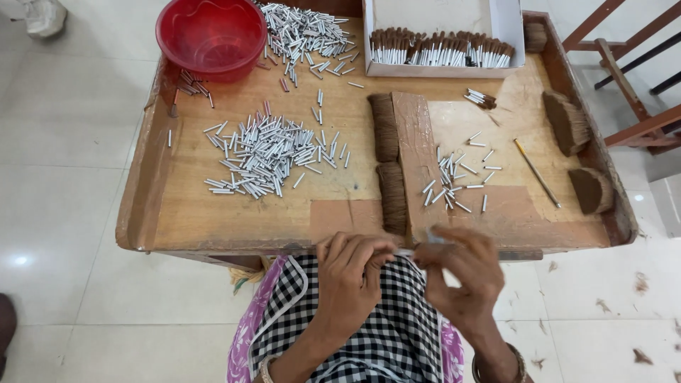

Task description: Assembling small brushes by inserting the brush head into a metal ferrule.

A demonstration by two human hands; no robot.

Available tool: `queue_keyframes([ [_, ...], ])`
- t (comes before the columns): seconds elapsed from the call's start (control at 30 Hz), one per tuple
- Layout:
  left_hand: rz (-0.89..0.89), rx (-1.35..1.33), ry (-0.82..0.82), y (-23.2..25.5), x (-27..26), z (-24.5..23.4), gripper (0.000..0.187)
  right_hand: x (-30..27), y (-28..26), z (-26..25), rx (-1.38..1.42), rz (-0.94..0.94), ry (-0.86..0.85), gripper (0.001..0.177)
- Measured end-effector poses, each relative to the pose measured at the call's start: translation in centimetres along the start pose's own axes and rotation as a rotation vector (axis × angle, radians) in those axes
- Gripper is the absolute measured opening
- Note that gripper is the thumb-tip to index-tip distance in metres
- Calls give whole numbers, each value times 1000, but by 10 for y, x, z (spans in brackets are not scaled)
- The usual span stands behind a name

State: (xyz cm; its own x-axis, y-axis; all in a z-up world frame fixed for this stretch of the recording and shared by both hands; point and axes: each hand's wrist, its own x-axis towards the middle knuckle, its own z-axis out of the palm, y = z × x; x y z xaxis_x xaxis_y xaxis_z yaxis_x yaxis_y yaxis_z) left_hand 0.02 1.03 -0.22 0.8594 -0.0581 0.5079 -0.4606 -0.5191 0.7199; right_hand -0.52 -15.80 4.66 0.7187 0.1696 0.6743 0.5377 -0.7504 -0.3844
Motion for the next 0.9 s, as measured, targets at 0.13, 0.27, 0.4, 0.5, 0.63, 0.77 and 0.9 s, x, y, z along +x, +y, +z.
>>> queue_keyframes([
  [0.13,71,49,38,6,0,6,43,15,8,1,-323,84,67,18],
  [0.27,68,34,-135,9,-8,8,67,23,3,19,-367,55,-127,11],
  [0.4,-13,23,-42,2,3,8,61,23,9,29,-355,49,-234,10],
  [0.5,-24,135,-50,-7,17,13,47,20,17,34,-383,21,-248,9],
  [0.63,44,211,-37,-15,29,21,29,17,22,34,-339,-9,-195,12],
  [0.77,21,210,-60,-16,35,22,18,13,26,35,-286,-20,-133,12],
  [0.9,2,202,-72,-8,39,11,21,8,18,20,-263,-21,-81,12],
])
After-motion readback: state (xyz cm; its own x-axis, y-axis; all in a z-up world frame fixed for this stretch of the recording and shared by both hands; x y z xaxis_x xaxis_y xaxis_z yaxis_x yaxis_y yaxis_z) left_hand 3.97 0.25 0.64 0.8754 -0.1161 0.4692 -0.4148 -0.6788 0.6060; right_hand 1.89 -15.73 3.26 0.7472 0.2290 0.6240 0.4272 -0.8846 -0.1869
